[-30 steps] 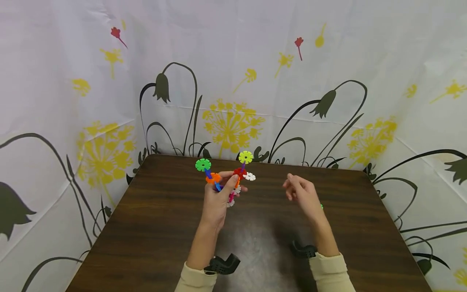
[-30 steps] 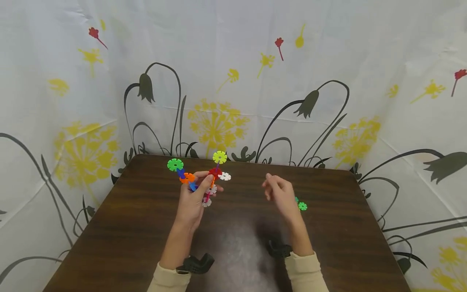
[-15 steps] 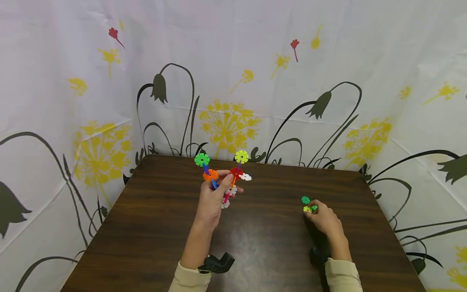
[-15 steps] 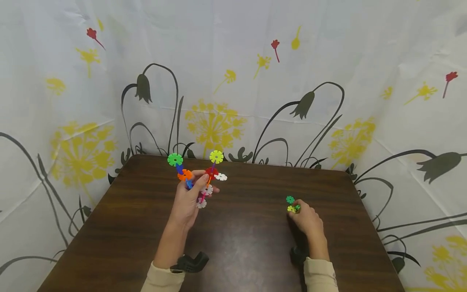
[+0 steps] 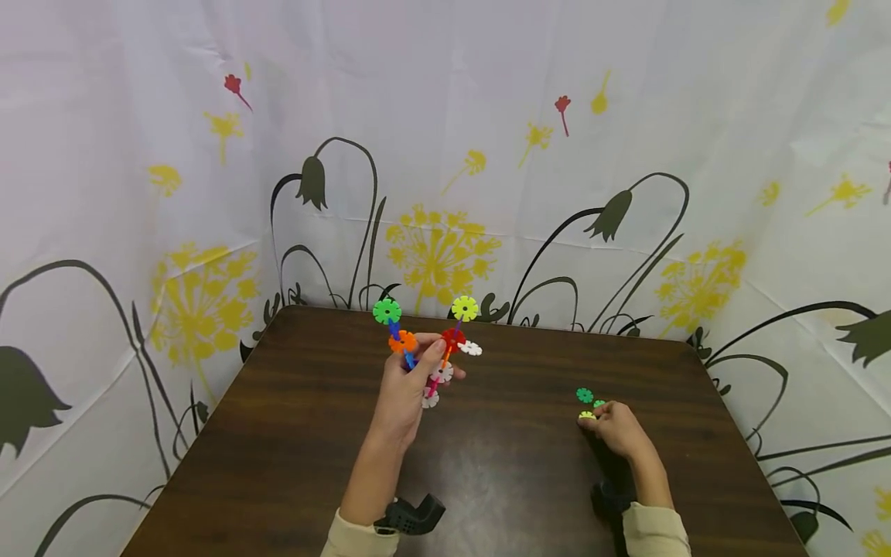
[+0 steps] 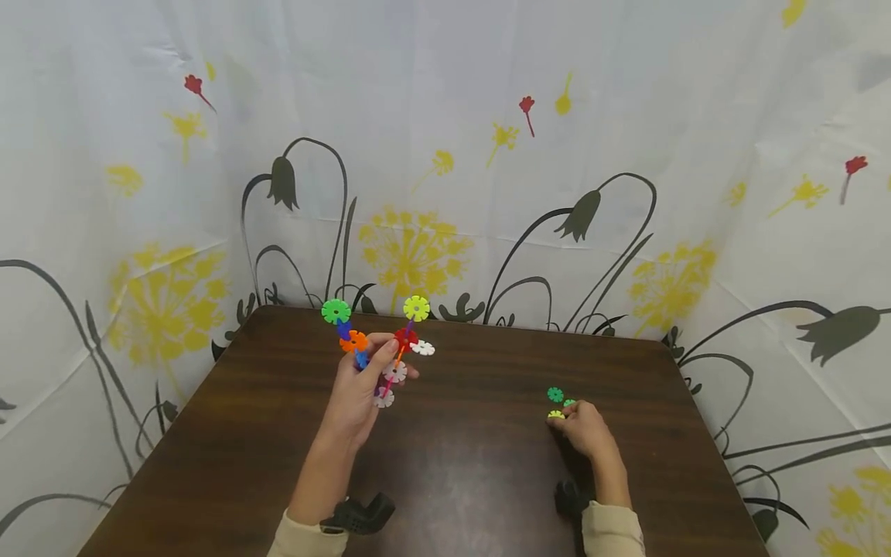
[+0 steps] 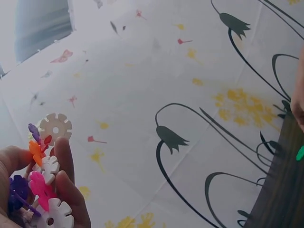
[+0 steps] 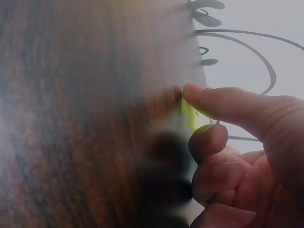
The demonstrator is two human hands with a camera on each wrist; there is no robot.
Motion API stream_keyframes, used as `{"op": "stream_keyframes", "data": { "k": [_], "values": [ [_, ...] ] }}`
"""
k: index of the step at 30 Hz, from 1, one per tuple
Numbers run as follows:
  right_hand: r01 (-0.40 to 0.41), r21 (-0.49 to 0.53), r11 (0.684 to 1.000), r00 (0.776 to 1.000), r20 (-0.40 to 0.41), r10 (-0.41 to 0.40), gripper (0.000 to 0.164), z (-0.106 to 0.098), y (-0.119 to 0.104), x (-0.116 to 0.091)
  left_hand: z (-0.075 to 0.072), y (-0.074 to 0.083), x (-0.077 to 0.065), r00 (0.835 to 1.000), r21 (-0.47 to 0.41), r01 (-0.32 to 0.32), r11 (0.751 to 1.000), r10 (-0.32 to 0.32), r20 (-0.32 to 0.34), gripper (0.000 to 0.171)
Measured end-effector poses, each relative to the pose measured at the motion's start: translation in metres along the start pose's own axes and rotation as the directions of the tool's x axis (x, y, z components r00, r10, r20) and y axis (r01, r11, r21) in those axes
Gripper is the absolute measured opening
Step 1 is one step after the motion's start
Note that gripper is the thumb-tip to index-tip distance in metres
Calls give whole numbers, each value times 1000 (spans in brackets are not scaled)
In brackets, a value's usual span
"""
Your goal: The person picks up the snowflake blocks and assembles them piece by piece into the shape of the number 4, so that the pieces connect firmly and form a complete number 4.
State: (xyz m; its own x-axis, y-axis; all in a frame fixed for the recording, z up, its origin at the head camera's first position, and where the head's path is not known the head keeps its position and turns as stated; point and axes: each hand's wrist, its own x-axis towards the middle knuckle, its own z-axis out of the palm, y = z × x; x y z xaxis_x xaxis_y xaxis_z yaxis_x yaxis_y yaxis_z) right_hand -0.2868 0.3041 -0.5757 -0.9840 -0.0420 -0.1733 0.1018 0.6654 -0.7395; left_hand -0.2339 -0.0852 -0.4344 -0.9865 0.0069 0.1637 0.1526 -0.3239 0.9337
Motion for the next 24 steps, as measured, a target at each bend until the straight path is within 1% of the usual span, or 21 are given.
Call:
{"op": "stream_keyframes", "data": {
  "k": [3, 7, 10, 12, 13, 15, 18, 20, 21, 24],
  "values": [
    [5, 37, 999, 1000, -7, -5, 25, -1, 1, 0, 2, 2, 0, 1000, 4, -8, 1000, 8, 12, 25],
    [42, 104, 994, 999, 6, -43, 28, -2, -4, -2, 5, 4, 0, 999, -1, -27, 1000, 27, 24, 20],
    [103, 181, 978, 994, 6, -105, 35, -3, -18, -4, 7, 7, 0, 998, -3, -48, 999, 48, 39, 16],
    [154, 244, 958, 988, -16, -154, 37, -3, -32, -8, 9, 8, -1, 997, -8, -62, 998, 63, 45, 14],
    [180, 280, 943, 983, -32, -179, 38, -4, -39, -11, 10, 9, -1, 997, -8, -67, 998, 67, 49, 13],
    [229, 363, 903, 973, -68, -219, 38, -5, -56, -17, 12, 10, -1, 996, -16, -78, 997, 79, 51, 11],
    [320, 470, 823, 947, -131, -294, 33, -7, -81, -28, 17, 11, -2, 995, -35, -94, 995, 95, 37, 9],
    [391, 497, 775, 920, -176, -351, 29, -10, -98, -35, 20, 12, -2, 994, -48, -103, 994, 104, 25, 8],
    [429, 497, 754, 902, -200, -382, 26, -11, -106, -39, 21, 12, -2, 994, -53, -106, 993, 107, 21, 8],
    [542, 468, 698, 840, -270, -471, 18, -15, -129, -48, 25, 14, -2, 993, -53, -114, 992, 116, 25, 8]
  ]
}}
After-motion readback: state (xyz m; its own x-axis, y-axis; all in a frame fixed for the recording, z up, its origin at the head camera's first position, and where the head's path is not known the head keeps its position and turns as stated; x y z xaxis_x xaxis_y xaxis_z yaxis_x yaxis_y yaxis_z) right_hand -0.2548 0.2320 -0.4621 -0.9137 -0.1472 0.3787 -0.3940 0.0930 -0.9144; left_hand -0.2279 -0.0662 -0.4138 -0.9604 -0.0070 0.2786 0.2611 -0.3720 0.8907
